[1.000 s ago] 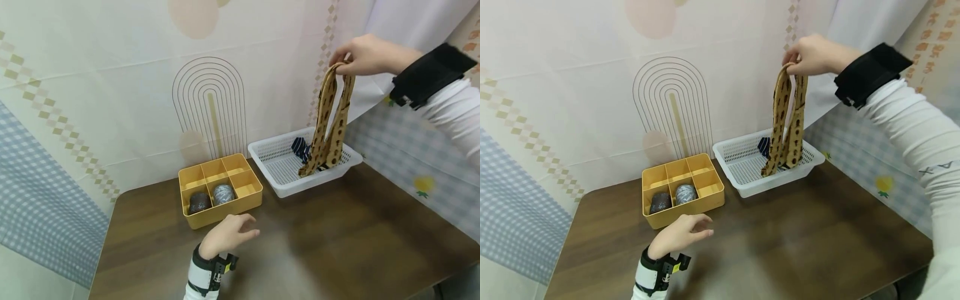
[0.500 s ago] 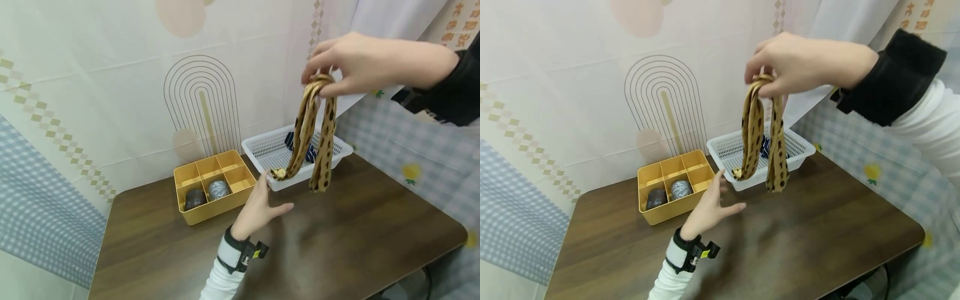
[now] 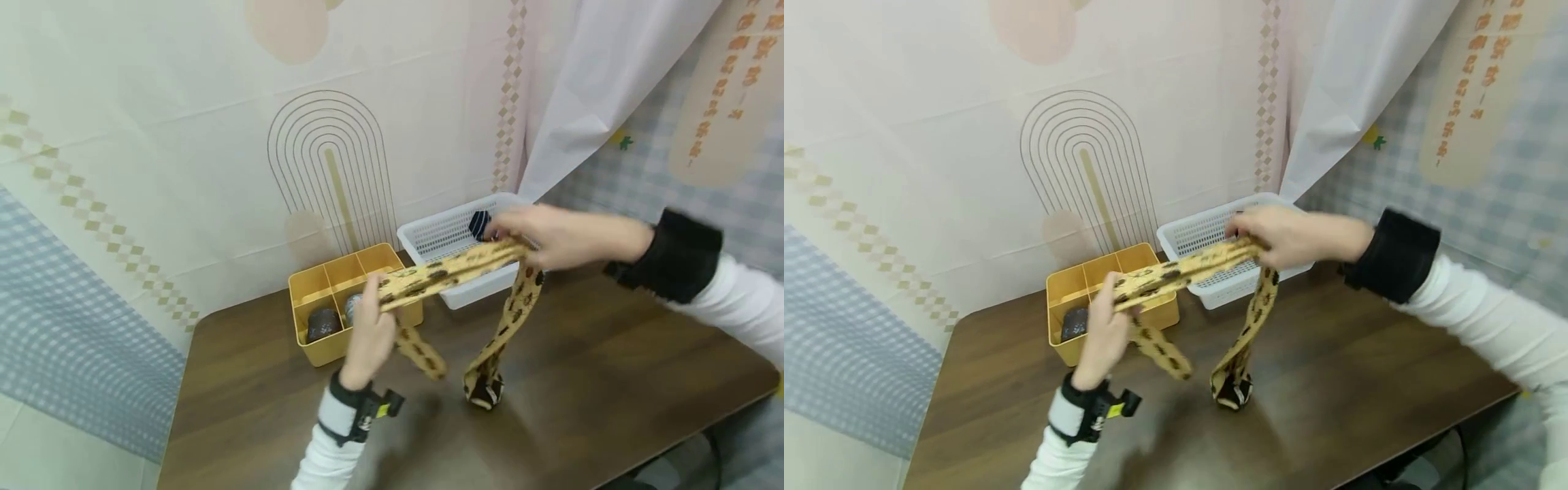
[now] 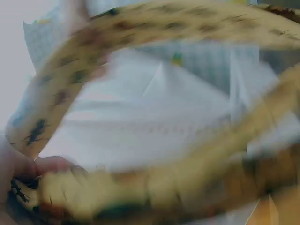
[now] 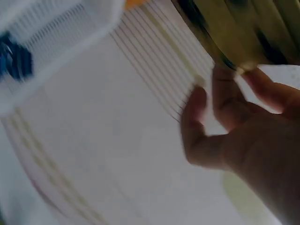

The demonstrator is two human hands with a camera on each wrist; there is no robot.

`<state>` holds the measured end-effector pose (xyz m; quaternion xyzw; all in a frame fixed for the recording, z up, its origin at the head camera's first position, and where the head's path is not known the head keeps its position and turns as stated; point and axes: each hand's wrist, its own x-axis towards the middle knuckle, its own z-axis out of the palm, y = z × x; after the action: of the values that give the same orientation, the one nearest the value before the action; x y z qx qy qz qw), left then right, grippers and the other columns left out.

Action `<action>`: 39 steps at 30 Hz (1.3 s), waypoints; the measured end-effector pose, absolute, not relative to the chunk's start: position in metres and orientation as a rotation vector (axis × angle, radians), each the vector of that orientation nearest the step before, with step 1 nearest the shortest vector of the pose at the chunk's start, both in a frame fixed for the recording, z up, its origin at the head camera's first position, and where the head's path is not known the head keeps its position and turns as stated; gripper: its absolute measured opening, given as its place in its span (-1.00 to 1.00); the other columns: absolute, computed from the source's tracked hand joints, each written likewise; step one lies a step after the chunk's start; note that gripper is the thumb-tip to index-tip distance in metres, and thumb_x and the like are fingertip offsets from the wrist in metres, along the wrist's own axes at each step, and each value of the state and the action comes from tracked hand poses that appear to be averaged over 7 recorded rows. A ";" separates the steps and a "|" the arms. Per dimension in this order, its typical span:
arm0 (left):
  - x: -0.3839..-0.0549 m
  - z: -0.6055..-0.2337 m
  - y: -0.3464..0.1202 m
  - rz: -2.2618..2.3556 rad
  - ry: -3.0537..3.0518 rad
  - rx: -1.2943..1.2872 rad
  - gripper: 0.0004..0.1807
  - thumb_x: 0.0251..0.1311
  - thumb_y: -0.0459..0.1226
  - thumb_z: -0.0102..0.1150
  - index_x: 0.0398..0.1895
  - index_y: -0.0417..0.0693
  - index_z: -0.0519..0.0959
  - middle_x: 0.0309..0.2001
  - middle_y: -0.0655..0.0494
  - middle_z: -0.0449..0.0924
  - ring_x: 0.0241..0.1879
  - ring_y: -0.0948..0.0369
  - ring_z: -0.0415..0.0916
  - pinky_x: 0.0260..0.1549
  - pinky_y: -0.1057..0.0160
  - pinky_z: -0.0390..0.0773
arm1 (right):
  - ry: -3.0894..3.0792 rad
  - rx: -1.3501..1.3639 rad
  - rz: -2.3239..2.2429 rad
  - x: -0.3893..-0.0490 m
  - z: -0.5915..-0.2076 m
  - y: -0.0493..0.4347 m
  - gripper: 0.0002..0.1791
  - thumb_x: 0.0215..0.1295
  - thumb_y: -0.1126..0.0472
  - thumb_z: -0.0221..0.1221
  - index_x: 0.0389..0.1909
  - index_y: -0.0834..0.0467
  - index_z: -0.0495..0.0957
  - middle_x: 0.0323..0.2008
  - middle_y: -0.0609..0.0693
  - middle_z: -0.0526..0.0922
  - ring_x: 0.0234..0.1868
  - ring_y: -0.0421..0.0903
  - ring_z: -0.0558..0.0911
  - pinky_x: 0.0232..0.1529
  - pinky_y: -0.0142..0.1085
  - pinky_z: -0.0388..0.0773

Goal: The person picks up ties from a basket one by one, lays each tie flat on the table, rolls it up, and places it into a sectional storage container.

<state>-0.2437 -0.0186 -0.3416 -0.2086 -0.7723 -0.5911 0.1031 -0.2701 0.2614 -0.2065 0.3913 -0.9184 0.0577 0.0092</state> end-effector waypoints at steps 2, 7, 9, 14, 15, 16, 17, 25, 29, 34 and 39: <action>-0.241 -0.337 -0.042 -1.596 -2.323 -0.573 -0.47 -0.11 -0.61 -0.21 0.00 -0.15 0.39 -0.34 -0.07 0.49 -0.43 0.19 0.38 -0.27 0.18 0.52 | -2.865 1.174 0.233 -0.271 -0.247 0.272 -0.34 -0.22 0.55 0.17 0.05 0.15 0.50 -0.12 -0.02 0.61 -0.17 -0.08 0.57 -0.19 -0.11 0.46; -0.236 -0.351 -0.089 -1.212 -2.573 -0.523 -0.57 -0.02 -0.61 -0.19 -0.05 -0.17 0.38 -0.36 -0.04 0.51 -0.42 0.14 0.40 -0.38 0.19 0.46 | -2.933 0.942 0.356 -0.263 -0.331 0.304 -0.33 -0.27 0.60 0.11 0.02 0.16 0.53 -0.07 0.05 0.64 -0.09 0.03 0.58 -0.19 -0.14 0.27; -0.232 -0.368 -0.103 -1.045 -2.712 -0.541 -0.57 0.03 -0.61 -0.17 0.00 -0.23 0.39 -0.28 -0.09 0.58 -0.33 0.10 0.52 -0.34 0.14 0.53 | -2.928 0.865 0.351 -0.259 -0.349 0.317 -0.33 -0.30 0.62 0.09 0.02 0.23 0.53 -0.03 0.16 0.62 0.00 0.15 0.56 -0.12 -0.05 0.28; -0.216 -0.412 -0.119 -0.697 -2.888 -0.670 -0.63 0.09 -0.60 -0.09 0.01 -0.37 0.41 -0.28 -0.21 0.62 -0.22 -0.06 0.64 -0.29 0.04 0.61 | -2.753 0.743 0.072 -0.260 -0.368 0.340 -0.40 -0.39 0.57 0.25 -0.13 0.22 0.53 -0.16 0.19 0.57 -0.11 0.16 0.52 -0.17 0.15 0.14; -0.213 -0.418 -0.119 -0.650 -2.887 -0.693 -0.65 0.08 -0.59 -0.07 -0.02 -0.38 0.42 -0.35 -0.19 0.61 -0.28 -0.05 0.64 -0.35 0.05 0.60 | -2.707 0.719 0.011 -0.262 -0.370 0.344 -0.43 -0.38 0.57 0.27 -0.17 0.21 0.52 -0.20 0.18 0.55 -0.14 0.15 0.50 -0.21 0.15 0.12; -0.210 -0.424 -0.119 -0.598 -2.876 -0.706 -0.68 0.07 -0.59 -0.04 -0.06 -0.36 0.42 -0.43 -0.14 0.58 -0.36 -0.03 0.62 -0.43 0.06 0.58 | -2.656 0.695 -0.036 -0.264 -0.373 0.348 -0.50 -0.32 0.56 0.28 -0.22 0.19 0.51 -0.24 0.16 0.53 -0.18 0.13 0.49 -0.23 0.15 0.12; -0.208 -0.428 -0.119 -0.545 -2.857 -0.717 -0.70 0.04 -0.59 0.00 -0.10 -0.35 0.43 -0.46 -0.13 0.58 -0.40 -0.03 0.62 -0.45 0.06 0.57 | -2.609 0.679 -0.073 -0.267 -0.376 0.351 -0.55 -0.27 0.56 0.27 -0.25 0.19 0.50 -0.27 0.17 0.52 -0.21 0.14 0.49 -0.24 0.16 0.13; -0.188 -0.450 -0.141 -0.370 -2.972 -0.665 -0.78 -0.07 -0.51 0.22 -0.39 -0.15 0.41 -0.47 -0.08 0.59 -0.44 -0.06 0.60 -0.49 0.00 0.48 | -2.830 0.513 -0.120 -0.267 -0.421 0.397 -0.67 -0.03 0.54 0.20 -0.19 0.26 0.54 -0.17 0.29 0.57 -0.13 0.25 0.54 -0.13 0.35 0.20; -0.172 -0.459 -0.167 -0.348 -3.129 -0.476 -0.84 0.05 -0.45 0.22 -0.30 -0.18 0.47 -0.36 -0.12 0.62 -0.32 -0.08 0.59 -0.39 -0.06 0.45 | -3.038 0.404 -0.130 -0.260 -0.432 0.430 -0.51 -0.01 0.52 0.24 0.04 0.30 0.50 -0.03 0.40 0.56 -0.04 0.33 0.55 -0.19 0.38 0.29; -0.152 -0.466 -0.190 -0.377 -3.205 -0.248 -0.74 0.16 -0.37 0.18 -0.15 -0.29 0.38 -0.28 -0.18 0.54 -0.22 -0.12 0.48 -0.34 -0.11 0.42 | -3.145 0.292 -0.153 -0.255 -0.435 0.453 -0.41 0.02 0.45 0.27 0.15 0.37 0.40 0.05 0.48 0.49 0.02 0.40 0.49 -0.20 0.33 0.30; -0.127 -0.467 -0.213 -0.549 -3.259 0.019 -0.54 0.24 -0.05 0.17 -0.13 -0.25 0.31 -0.27 -0.12 0.38 -0.19 -0.06 0.33 -0.39 0.03 0.31 | -3.206 0.280 -0.136 -0.277 -0.447 0.450 -0.48 0.16 0.42 0.13 0.18 0.44 0.31 0.07 0.52 0.42 0.04 0.43 0.43 -0.16 0.32 0.28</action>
<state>-0.1269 -0.2131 -0.4667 0.0057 -0.9828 -0.1656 -0.0818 -0.2772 0.4499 -0.4469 0.0868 -0.9945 -0.0423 -0.0397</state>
